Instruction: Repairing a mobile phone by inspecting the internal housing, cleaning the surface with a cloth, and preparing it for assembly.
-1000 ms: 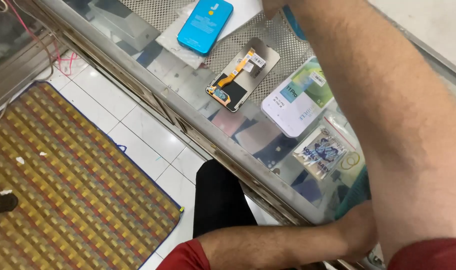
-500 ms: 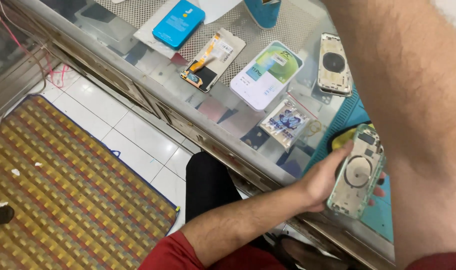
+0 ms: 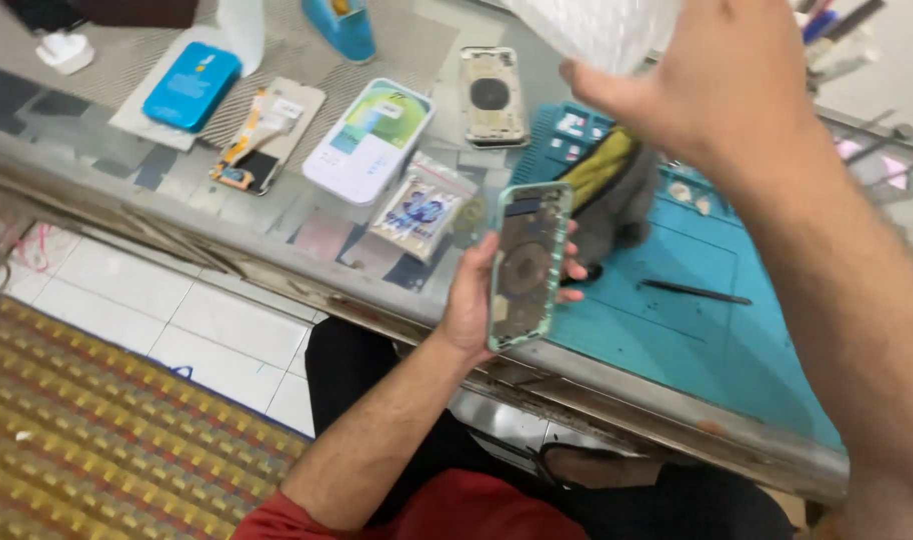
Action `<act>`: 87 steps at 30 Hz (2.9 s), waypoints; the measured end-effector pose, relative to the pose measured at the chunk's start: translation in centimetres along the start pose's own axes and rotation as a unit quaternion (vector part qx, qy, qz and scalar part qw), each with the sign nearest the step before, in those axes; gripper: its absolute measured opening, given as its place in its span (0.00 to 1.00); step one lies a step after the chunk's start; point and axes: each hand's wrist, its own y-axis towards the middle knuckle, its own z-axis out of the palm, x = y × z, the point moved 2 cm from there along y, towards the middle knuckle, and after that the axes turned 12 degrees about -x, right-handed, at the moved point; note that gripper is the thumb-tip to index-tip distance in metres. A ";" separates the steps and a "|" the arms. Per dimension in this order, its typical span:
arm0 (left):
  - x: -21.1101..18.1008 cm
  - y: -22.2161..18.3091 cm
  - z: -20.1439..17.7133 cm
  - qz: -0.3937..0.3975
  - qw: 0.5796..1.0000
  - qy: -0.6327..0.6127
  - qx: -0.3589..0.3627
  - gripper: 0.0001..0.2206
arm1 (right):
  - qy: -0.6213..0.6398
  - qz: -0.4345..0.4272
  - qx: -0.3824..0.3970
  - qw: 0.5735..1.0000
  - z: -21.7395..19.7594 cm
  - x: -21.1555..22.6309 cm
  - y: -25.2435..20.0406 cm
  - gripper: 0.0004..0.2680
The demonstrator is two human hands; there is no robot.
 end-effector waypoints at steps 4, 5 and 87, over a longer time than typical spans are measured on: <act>0.6 0.1 3.3 0.025 0.995 0.080 0.050 0.43 | 0.060 0.157 0.045 0.985 -5.9 -2.0 -8.7 0.34; 0.5 -0.2 4.9 0.040 0.994 0.091 0.050 0.44 | 0.075 0.218 0.071 0.970 -6.9 -2.1 -11.0 0.33; 8.5 -2.0 8.6 -0.255 0.848 0.356 0.298 0.37 | 0.438 0.518 -0.204 0.706 -17.1 -5.7 -24.5 0.08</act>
